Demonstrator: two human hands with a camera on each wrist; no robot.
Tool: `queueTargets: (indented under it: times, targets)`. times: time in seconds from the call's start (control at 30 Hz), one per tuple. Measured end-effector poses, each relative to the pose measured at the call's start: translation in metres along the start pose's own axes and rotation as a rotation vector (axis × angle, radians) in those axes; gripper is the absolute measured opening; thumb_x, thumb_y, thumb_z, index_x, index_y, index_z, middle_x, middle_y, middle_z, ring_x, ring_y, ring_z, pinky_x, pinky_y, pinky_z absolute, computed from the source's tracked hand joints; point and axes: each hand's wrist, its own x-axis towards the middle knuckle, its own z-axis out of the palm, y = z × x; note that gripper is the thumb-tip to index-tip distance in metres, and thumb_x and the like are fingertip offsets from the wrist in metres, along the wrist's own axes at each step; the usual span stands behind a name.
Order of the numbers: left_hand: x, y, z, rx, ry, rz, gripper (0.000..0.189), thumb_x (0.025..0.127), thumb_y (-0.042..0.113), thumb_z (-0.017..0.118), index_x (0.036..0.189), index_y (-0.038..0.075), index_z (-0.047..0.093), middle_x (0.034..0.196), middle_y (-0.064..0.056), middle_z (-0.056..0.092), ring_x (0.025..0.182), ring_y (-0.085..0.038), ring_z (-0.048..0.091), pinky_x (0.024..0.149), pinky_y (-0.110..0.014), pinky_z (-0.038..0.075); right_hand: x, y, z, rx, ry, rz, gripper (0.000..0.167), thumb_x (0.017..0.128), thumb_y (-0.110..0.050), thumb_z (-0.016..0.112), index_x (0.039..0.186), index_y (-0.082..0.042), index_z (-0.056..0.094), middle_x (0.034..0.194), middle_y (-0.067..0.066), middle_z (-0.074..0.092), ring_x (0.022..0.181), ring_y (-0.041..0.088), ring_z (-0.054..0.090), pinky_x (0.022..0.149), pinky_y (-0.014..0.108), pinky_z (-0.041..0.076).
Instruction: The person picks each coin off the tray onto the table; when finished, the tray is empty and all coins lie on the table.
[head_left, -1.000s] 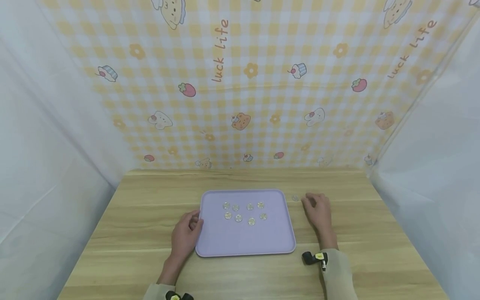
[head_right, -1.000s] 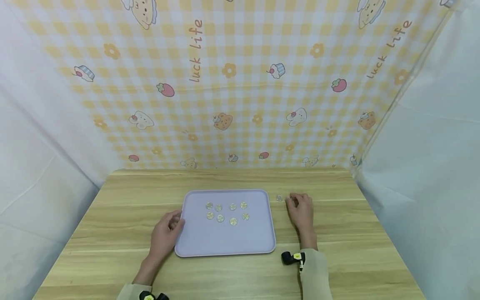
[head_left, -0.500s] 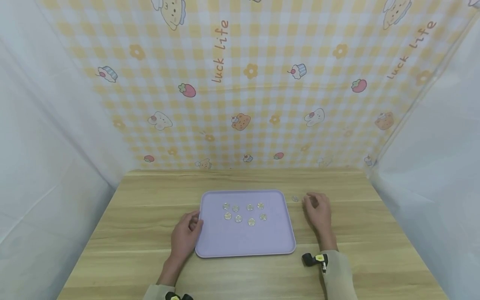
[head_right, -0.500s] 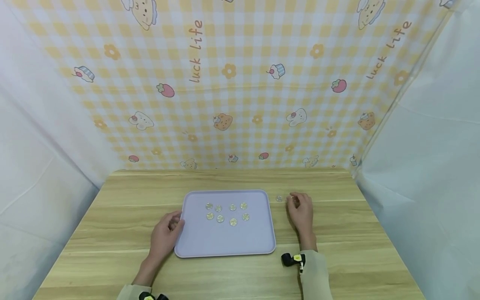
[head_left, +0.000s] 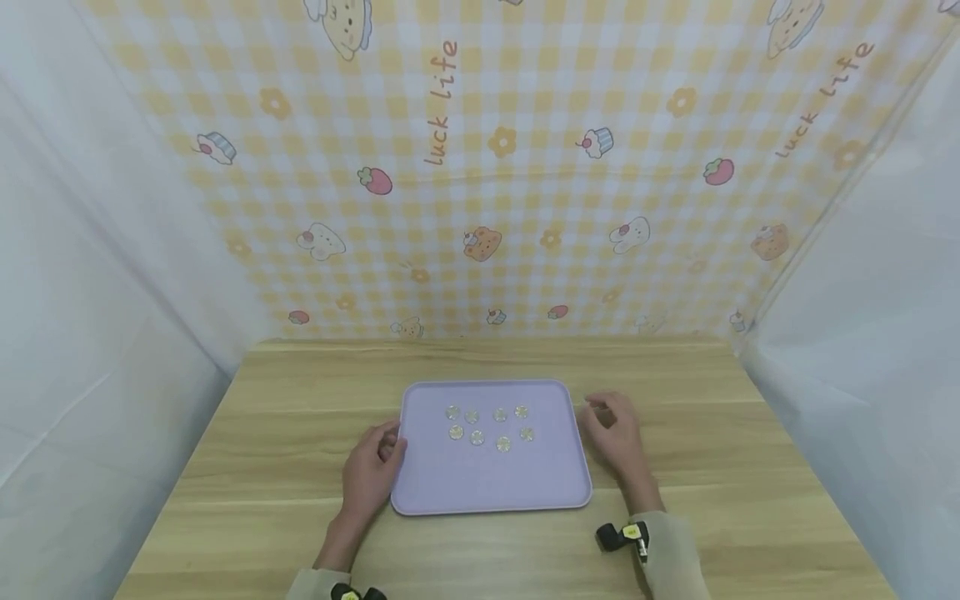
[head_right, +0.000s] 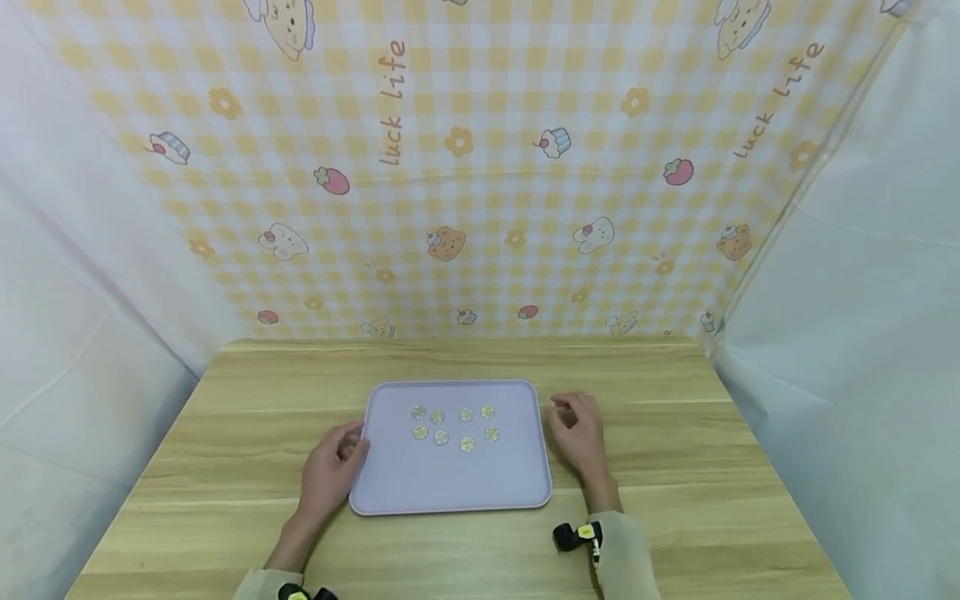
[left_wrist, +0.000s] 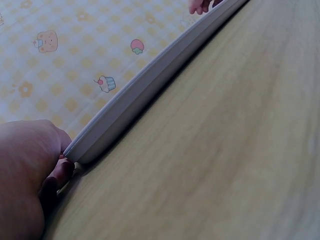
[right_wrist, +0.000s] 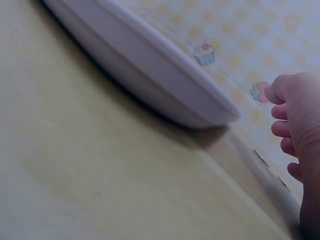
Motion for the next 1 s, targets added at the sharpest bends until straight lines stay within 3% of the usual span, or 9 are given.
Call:
queueTargets:
  times: [0.37,0.6,0.83,1.0]
  targets:
    - [0.0,-0.004,-0.001,0.003,-0.001,-0.004,0.032,0.089,0.015,0.072,0.12,0.009,0.068,0.091,-0.003,0.07,0.067,-0.009,0.054,0.06,-0.021,0.046,-0.01,-0.019,0.027,0.033,-0.049,-0.195,0.021,0.08,-0.007,0.079,0.1,-0.005,0.072,0.099,0.007,0.071,0.097,0.025,0.06,0.094,0.027,0.041]
    - [0.0,-0.005,0.001,0.016,-0.001,0.0,0.031,0.09,0.016,0.072,0.12,0.01,0.068,0.091,-0.002,0.069,0.067,-0.008,0.055,0.058,-0.021,0.045,-0.007,-0.027,0.043,-0.02,-0.046,-0.372,0.019,0.075,-0.011,0.082,0.092,-0.007,0.075,0.087,0.003,0.073,0.087,0.024,0.063,0.082,0.033,0.044]
    - [0.0,-0.002,0.002,0.001,0.0,0.014,0.03,0.091,0.016,0.071,0.12,0.01,0.069,0.09,-0.001,0.068,0.065,-0.008,0.055,0.057,-0.021,0.046,-0.011,-0.032,0.046,-0.131,-0.141,-0.431,0.022,0.072,-0.018,0.084,0.091,-0.011,0.075,0.09,0.0,0.073,0.089,0.019,0.061,0.083,0.039,0.047]
    - [0.0,-0.001,0.003,0.006,-0.003,0.012,0.031,0.091,0.016,0.071,0.121,0.01,0.068,0.09,-0.002,0.069,0.065,-0.009,0.054,0.056,-0.021,0.045,-0.012,-0.033,0.045,-0.191,-0.246,-0.408,0.027,0.072,-0.026,0.084,0.095,-0.015,0.075,0.094,-0.001,0.071,0.094,0.019,0.06,0.09,0.044,0.046]
